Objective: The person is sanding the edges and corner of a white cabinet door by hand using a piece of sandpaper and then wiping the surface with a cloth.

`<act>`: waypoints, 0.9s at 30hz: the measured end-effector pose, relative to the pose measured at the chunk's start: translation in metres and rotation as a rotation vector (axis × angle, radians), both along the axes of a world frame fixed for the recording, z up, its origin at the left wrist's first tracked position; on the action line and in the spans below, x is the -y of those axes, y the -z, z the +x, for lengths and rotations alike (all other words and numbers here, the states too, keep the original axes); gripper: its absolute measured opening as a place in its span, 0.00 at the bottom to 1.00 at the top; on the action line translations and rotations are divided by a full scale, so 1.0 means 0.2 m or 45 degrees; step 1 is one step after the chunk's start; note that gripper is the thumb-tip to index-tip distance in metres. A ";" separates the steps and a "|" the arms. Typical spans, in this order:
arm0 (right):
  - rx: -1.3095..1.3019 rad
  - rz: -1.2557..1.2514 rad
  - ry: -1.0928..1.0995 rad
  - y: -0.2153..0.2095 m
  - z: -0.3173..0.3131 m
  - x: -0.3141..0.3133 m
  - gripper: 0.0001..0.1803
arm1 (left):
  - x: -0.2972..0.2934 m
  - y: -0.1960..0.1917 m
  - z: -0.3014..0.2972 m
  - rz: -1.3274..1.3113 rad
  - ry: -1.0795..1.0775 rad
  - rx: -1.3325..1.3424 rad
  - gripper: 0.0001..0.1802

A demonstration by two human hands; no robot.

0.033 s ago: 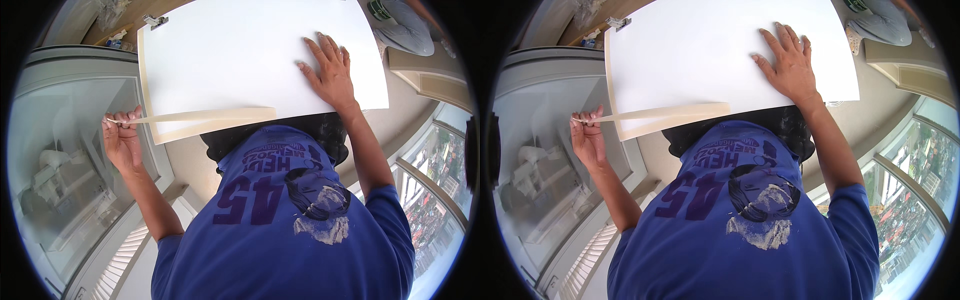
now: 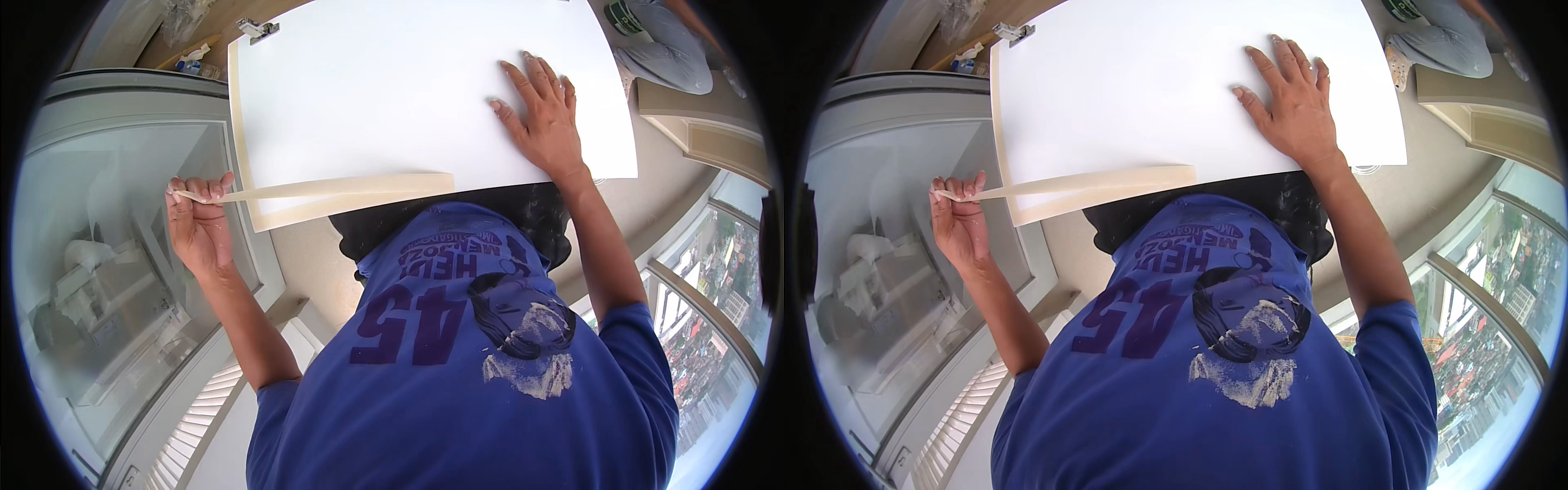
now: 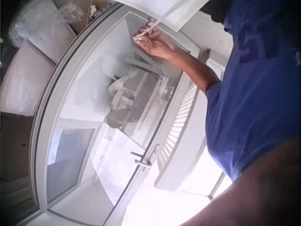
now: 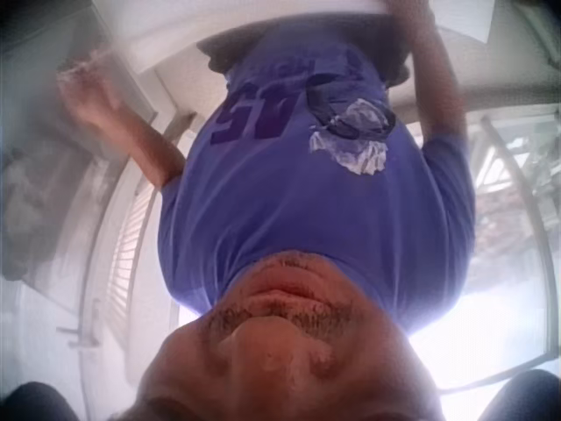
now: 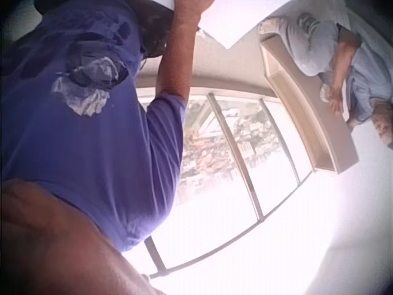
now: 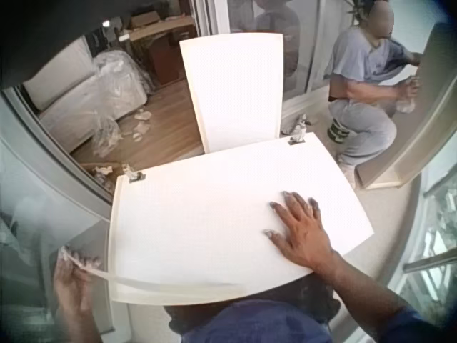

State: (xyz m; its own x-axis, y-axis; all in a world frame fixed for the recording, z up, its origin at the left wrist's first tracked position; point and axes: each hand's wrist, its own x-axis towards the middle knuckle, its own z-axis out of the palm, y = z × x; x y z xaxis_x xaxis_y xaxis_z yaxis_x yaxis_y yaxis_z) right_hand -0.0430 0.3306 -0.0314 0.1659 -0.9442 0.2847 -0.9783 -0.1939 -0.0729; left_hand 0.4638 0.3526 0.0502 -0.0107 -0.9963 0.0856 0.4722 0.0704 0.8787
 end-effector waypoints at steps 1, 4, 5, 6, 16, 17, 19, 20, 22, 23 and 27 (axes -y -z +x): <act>-0.006 -0.009 -0.001 0.00 0.00 0.01 0.33 | 0.00 -0.05 -0.03 0.002 -0.016 0.014 0.06; 0.000 0.000 -0.024 0.02 -0.02 0.00 0.33 | 0.00 -0.20 -0.06 -0.079 -0.042 0.035 0.08; -0.016 0.000 -0.012 0.04 -0.02 0.00 0.32 | 0.01 -0.25 -0.01 -0.129 -0.031 0.039 0.08; -0.014 0.006 -0.016 0.04 -0.03 0.00 0.32 | 0.02 -0.30 0.03 -0.178 -0.018 0.043 0.08; 0.022 0.008 -0.130 0.06 -0.02 0.04 0.29 | -0.18 -0.97 0.82 -0.565 -0.624 0.499 0.09; 0.020 0.000 -0.140 0.06 -0.01 0.04 0.29 | -0.22 -1.05 0.94 -0.628 -0.769 0.574 0.11; 0.016 0.001 -0.144 0.06 -0.01 0.04 0.29 | -0.24 -1.16 0.92 -0.747 -1.198 0.760 0.10; 0.012 0.001 -0.148 0.05 -0.01 0.04 0.29 | -0.25 -1.20 0.88 -0.793 -1.441 0.891 0.11; 0.011 0.011 -0.160 0.04 0.00 0.05 0.29 | -0.25 -1.26 0.82 -0.858 -1.771 0.900 0.12; 0.007 0.014 -0.166 0.04 0.00 0.05 0.29 | -0.25 -1.29 0.81 -0.893 -1.937 0.904 0.12; -0.040 -0.003 -0.146 0.07 0.00 0.06 0.28 | -0.22 -1.18 0.83 -0.728 -1.339 1.412 0.11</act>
State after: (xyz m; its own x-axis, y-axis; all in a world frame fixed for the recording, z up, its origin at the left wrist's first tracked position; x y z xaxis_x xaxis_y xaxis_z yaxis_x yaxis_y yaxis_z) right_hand -0.0436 0.3192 -0.0448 0.2817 -0.9177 0.2801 -0.9514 -0.3049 -0.0421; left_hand 0.6299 0.3974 0.2852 0.3100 -0.4470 0.8391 -0.8011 0.3525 0.4837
